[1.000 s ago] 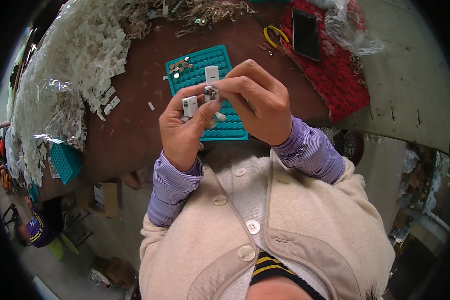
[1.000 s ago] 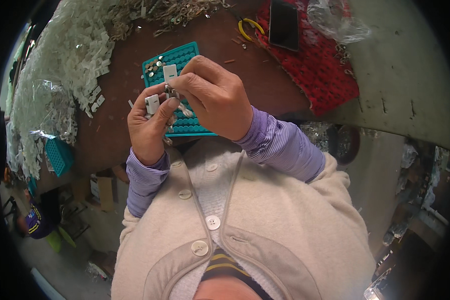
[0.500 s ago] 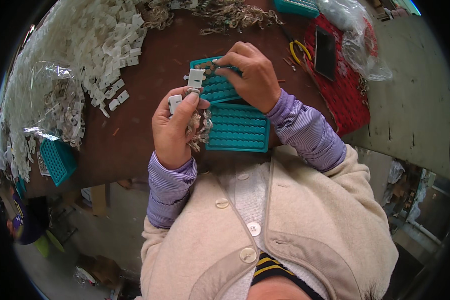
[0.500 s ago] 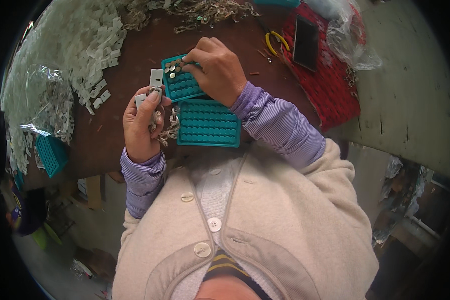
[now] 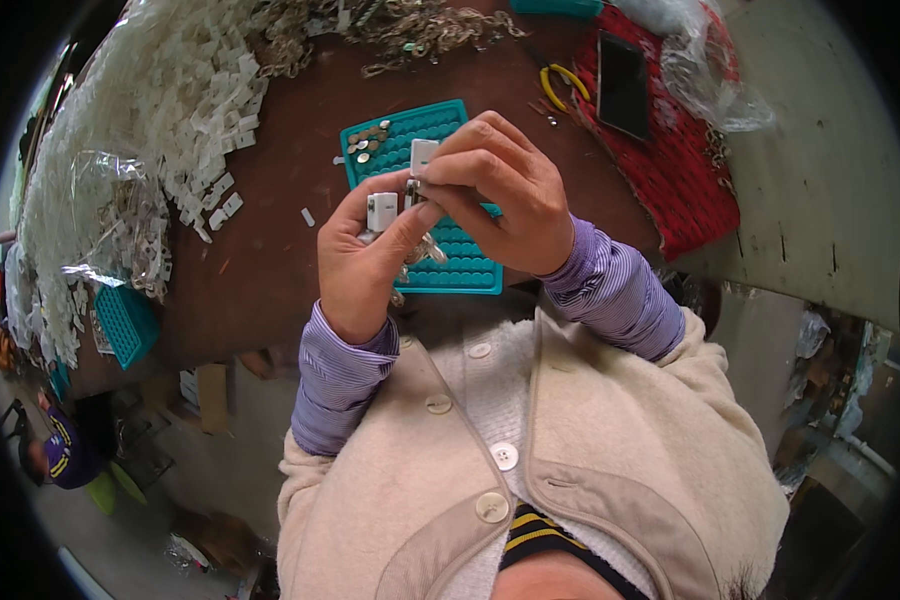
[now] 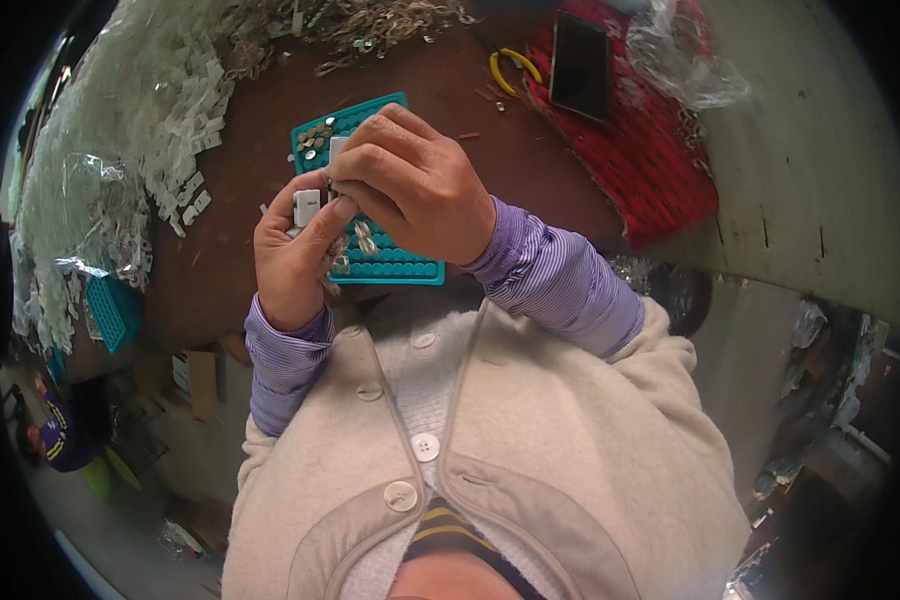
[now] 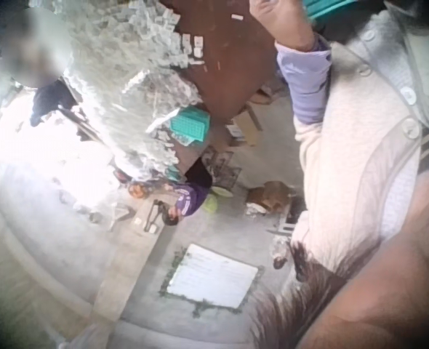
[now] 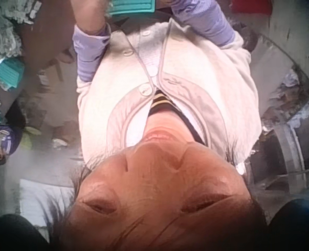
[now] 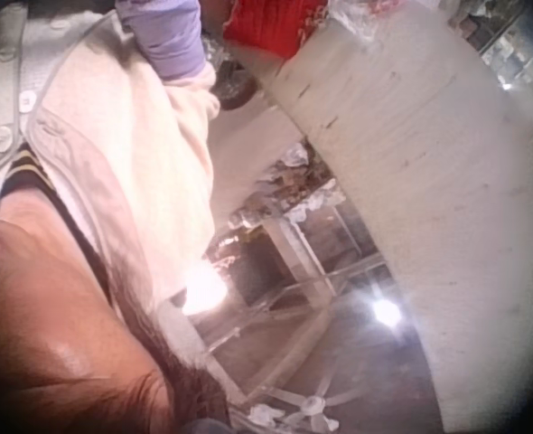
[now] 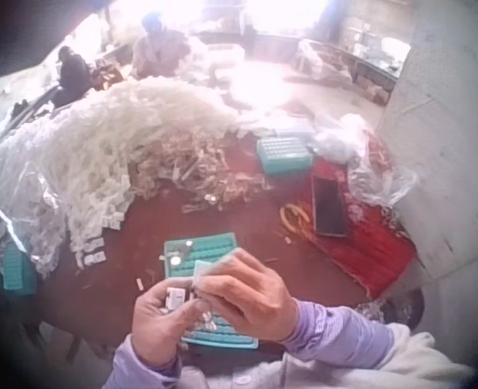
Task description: The person assembles small white LED modules by inserting round components into slots and testing each unit with a phone flashlight. They repeat this process for multiple modules, placing finished units into a teal tray.
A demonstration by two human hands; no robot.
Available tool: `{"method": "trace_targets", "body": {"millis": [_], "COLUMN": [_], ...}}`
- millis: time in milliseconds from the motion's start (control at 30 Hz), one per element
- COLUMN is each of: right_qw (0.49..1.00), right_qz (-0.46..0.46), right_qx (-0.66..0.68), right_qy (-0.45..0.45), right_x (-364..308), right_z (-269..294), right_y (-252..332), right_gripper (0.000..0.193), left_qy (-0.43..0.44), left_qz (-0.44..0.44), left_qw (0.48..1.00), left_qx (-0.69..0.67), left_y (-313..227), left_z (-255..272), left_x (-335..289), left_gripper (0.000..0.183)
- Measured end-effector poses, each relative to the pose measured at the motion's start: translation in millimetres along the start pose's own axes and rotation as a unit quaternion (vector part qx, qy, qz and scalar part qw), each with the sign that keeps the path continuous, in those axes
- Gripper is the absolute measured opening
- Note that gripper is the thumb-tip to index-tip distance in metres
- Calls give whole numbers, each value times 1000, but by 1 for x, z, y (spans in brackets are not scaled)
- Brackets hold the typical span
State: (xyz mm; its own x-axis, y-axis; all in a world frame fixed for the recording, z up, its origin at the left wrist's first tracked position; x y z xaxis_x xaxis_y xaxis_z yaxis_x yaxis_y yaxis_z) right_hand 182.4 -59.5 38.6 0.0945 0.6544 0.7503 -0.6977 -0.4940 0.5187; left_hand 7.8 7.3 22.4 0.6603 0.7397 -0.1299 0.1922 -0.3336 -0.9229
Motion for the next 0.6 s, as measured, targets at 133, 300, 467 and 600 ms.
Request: {"method": "trace_targets", "body": {"millis": [133,300,467,600], "right_qw": [1000,999,997,992], "right_qz": [-15,-22,-69,-56], "right_qx": [3,-35,-18,-107], "right_qy": [-23,-28,30,44], "right_x": [-12,-22,-22,-27], "right_z": [13,12,1,-14], "right_y": [10,20,28,43], "right_gripper": [22,31,43,49], "left_qy": [21,26,-28,-35], "left_qz": [-11,-45,-34,-84], "left_qw": [999,997,997,988], "left_qx": [32,57,70,123], "left_y": [-5,-1,3,6], "left_z": [-14,-13,4,7], "left_x": [-8,-9,-7,-8], "left_gripper": [29,27,26,25]}}
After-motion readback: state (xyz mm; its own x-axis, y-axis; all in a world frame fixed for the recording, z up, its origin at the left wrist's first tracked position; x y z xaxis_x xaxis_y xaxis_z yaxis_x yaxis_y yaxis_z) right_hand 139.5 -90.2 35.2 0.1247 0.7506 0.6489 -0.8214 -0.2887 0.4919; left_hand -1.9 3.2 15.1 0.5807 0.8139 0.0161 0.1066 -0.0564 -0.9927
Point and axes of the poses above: each hand's wrist, its own x-axis towards the middle knuckle, its own z-axis out of the back of the hand, y = z × x, the point moved 1 cm from there along x, towards the middle knuckle, and after that the axes turned 2 degrees about -z, right-handed, at the moved point
